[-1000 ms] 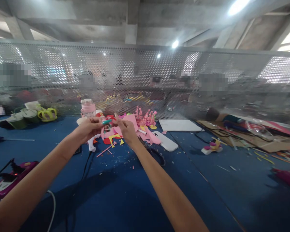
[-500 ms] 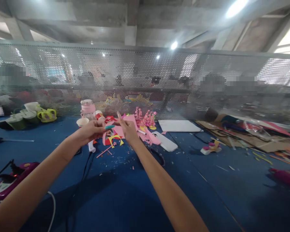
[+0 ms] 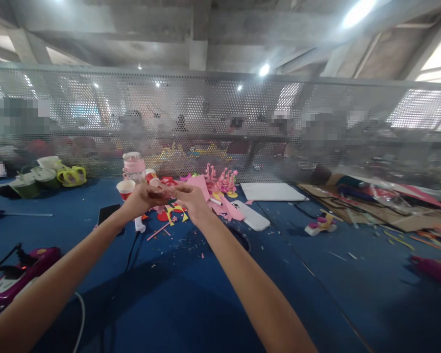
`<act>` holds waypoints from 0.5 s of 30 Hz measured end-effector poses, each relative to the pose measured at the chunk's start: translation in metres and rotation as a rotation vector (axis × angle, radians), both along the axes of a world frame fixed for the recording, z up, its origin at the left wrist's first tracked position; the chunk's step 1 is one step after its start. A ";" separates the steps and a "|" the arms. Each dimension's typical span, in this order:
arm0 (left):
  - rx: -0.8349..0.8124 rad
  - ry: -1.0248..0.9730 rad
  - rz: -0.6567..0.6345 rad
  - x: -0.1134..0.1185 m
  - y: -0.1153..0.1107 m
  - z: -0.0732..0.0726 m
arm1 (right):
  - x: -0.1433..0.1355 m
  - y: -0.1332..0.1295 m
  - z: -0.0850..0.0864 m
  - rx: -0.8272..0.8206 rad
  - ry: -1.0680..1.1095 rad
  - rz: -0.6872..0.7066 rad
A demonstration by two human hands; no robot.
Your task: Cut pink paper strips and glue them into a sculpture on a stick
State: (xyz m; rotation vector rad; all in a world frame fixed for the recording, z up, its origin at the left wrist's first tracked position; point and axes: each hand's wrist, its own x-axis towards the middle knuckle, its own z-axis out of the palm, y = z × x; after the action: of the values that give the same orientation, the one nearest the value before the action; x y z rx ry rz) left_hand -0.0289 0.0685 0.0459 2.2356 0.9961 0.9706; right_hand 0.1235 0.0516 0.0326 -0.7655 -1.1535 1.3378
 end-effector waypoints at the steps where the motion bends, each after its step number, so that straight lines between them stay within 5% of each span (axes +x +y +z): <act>1: 0.140 0.060 0.062 -0.002 0.000 0.000 | -0.001 0.001 -0.002 -0.008 -0.016 -0.017; 6: 0.864 0.247 0.238 -0.009 -0.004 -0.004 | -0.005 0.005 -0.009 0.029 -0.019 0.046; 9: 1.102 0.246 0.256 -0.009 -0.008 -0.007 | -0.005 0.002 -0.007 0.018 0.002 0.141; 12: 1.050 0.130 0.314 -0.006 -0.007 -0.006 | -0.004 -0.002 -0.003 0.079 -0.028 0.160; 15: 0.739 -0.091 0.407 -0.006 -0.002 0.001 | -0.003 -0.003 -0.001 0.182 -0.082 0.080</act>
State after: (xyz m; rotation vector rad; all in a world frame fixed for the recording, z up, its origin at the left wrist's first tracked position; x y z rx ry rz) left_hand -0.0348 0.0666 0.0470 2.5587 1.2153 1.8471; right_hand 0.1202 0.0483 0.0320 -0.6533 -1.3630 1.2560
